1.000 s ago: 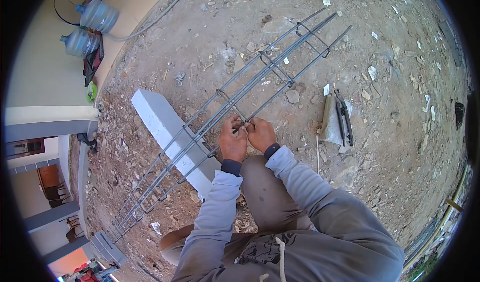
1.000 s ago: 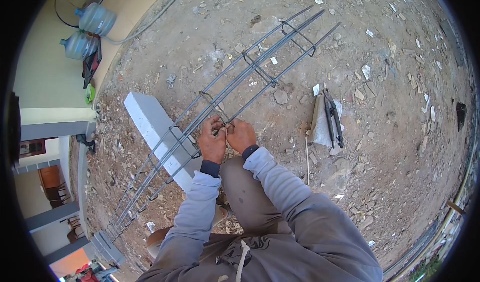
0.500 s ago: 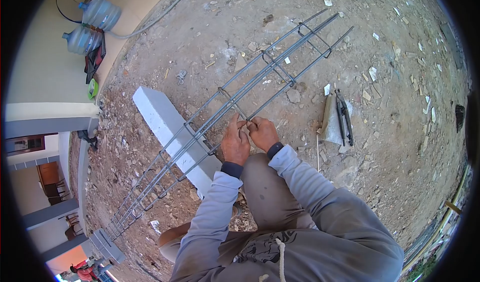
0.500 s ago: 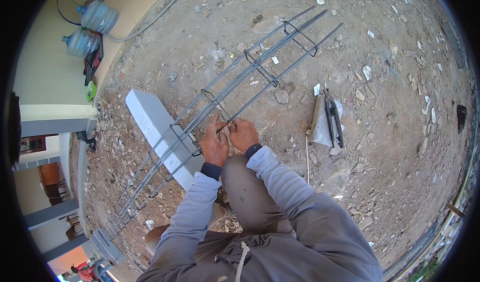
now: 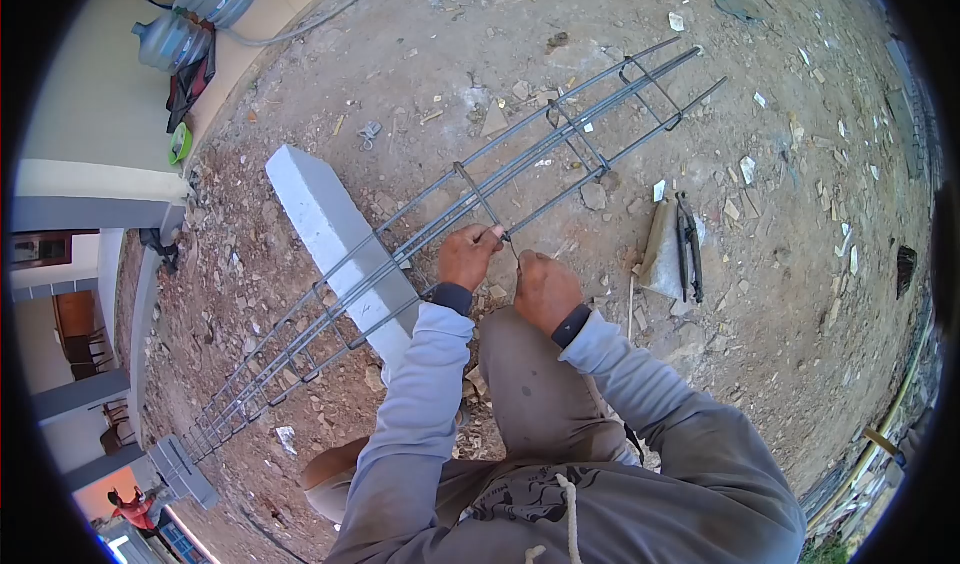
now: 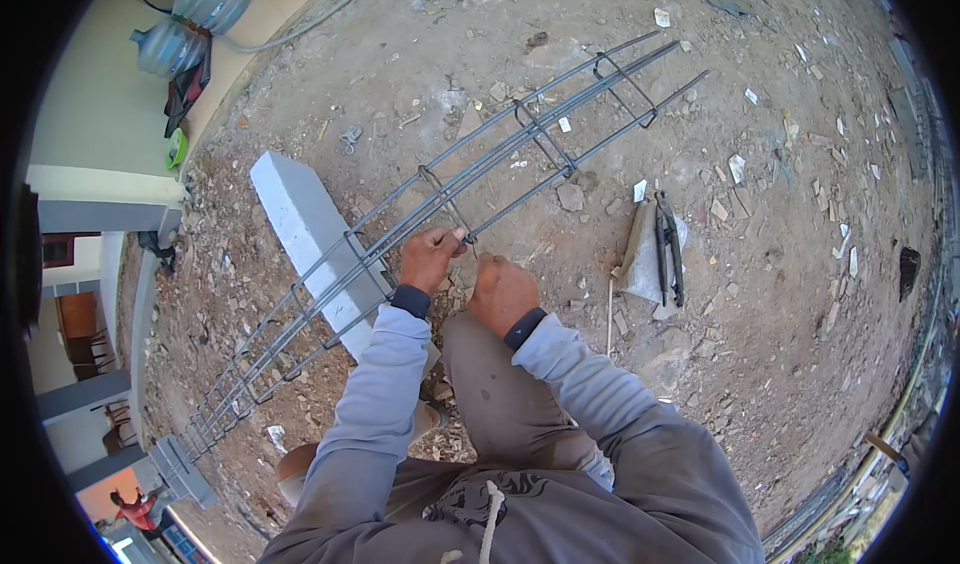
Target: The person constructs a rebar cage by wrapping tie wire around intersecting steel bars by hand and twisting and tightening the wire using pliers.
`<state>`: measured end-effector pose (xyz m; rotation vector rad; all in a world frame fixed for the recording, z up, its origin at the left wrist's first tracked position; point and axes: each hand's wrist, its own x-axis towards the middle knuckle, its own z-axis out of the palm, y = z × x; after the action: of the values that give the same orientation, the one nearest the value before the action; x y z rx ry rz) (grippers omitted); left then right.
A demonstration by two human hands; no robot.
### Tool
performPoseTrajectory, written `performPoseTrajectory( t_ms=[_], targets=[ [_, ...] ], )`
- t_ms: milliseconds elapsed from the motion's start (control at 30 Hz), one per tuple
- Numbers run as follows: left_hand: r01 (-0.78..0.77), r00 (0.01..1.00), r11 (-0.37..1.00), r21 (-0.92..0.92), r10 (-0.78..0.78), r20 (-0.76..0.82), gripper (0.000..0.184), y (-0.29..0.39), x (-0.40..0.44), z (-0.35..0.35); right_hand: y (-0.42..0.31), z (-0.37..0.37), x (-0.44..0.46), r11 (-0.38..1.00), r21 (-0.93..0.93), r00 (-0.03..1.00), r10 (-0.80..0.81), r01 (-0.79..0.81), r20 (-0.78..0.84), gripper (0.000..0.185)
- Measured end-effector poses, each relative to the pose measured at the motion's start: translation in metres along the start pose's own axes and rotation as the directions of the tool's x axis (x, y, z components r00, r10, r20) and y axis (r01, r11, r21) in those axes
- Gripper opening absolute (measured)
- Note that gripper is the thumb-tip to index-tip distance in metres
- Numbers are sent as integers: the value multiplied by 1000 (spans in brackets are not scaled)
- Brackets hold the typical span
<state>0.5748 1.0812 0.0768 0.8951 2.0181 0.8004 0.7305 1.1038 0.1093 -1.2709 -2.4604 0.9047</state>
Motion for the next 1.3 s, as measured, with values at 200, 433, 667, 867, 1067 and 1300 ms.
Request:
performPoseTrajectory(
  t_ms=[200, 433, 667, 867, 1067, 1300],
  targets=[
    [-112, 993, 986, 126, 114, -8, 24, -10, 10, -3, -14, -1, 40, 885, -214, 896, -352, 413, 271, 21],
    [-336, 942, 940, -58, 335, -27, 19, -47, 27, 8, -19, -18, 86, 747, -288, 797, -525, 600, 300, 13],
    [-82, 987, 979, -185, 105, 120, 19, -18, 6, -6, 4, -21, 112, 874, -270, 904, -335, 403, 265, 21],
    [-54, 996, 979, -196, 68, 64, 31, -7, 2, -6, 17, -13, 105, 906, -373, 965, -113, 198, 237, 25],
    [-32, 997, 991, -128, 40, 62, 35, -4, 2, -4, 7, -18, 67, 920, -378, 977, -26, 107, 212, 20],
    [-94, 992, 992, -87, 101, 70, 33, -11, 8, 0, 11, 5, 36, 991, -133, 972, 32, -1, 231, 16]
  ],
)
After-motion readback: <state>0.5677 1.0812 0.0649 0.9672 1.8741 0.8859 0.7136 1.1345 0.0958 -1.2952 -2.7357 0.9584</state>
